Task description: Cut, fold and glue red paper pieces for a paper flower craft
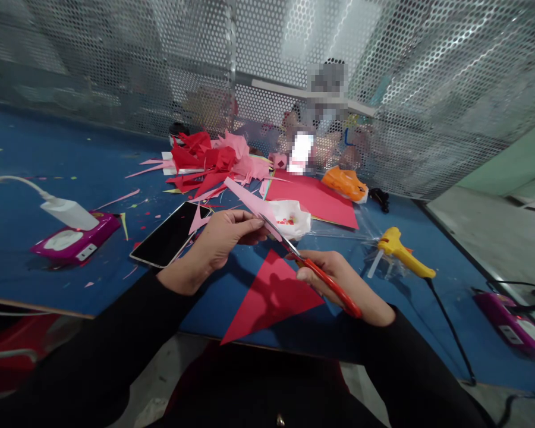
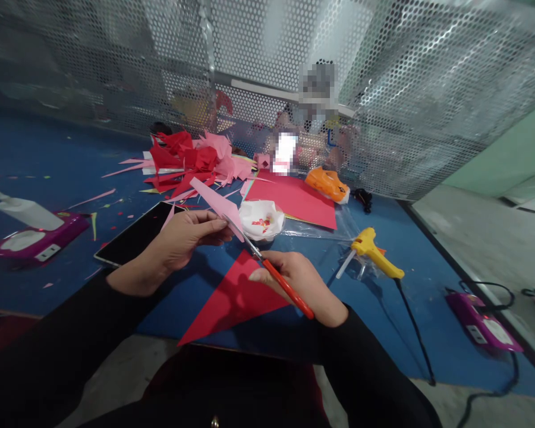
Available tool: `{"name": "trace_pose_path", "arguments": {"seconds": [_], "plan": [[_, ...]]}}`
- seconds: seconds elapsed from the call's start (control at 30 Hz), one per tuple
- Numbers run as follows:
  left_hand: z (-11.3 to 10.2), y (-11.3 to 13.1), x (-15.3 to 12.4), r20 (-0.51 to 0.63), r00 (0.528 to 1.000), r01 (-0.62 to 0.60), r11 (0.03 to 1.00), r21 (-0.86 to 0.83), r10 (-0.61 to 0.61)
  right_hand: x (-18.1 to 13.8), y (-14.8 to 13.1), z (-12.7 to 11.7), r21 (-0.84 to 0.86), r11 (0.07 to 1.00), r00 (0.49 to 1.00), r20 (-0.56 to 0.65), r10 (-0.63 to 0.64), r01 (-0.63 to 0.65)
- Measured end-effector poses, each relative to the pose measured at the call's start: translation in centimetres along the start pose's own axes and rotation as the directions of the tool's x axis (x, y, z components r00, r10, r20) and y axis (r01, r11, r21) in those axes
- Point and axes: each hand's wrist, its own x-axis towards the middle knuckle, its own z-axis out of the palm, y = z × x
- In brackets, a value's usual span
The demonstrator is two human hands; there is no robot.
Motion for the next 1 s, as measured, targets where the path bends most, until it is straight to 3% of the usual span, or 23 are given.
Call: {"name": "trace_pose_path", "arguments": {"seconds": [0.37,0.63,1.0], "plan": [[-0.2,-0.2,0.3,0.005,1.0,0.02,1.0,0.016,-0.02,0.0,0.0,0.1,-0.016,1.0,1.0,-0.013,-0.01,0.01],[-1.0,-0.3,0.6,0.011,0.998,-0.069,0.997,0.034,0.069,0.1,0.3,-0.1,-0.062,0.998,1.0,-0.017,0.006,-0.007],[-0.8,0.0,0.5,-0.002,0.998,-0.07,0.997,0.031,0.07,0.0,-0.6,-0.4,-0.065,0.998,1.0,0.009,0.011,-0.01]]}}
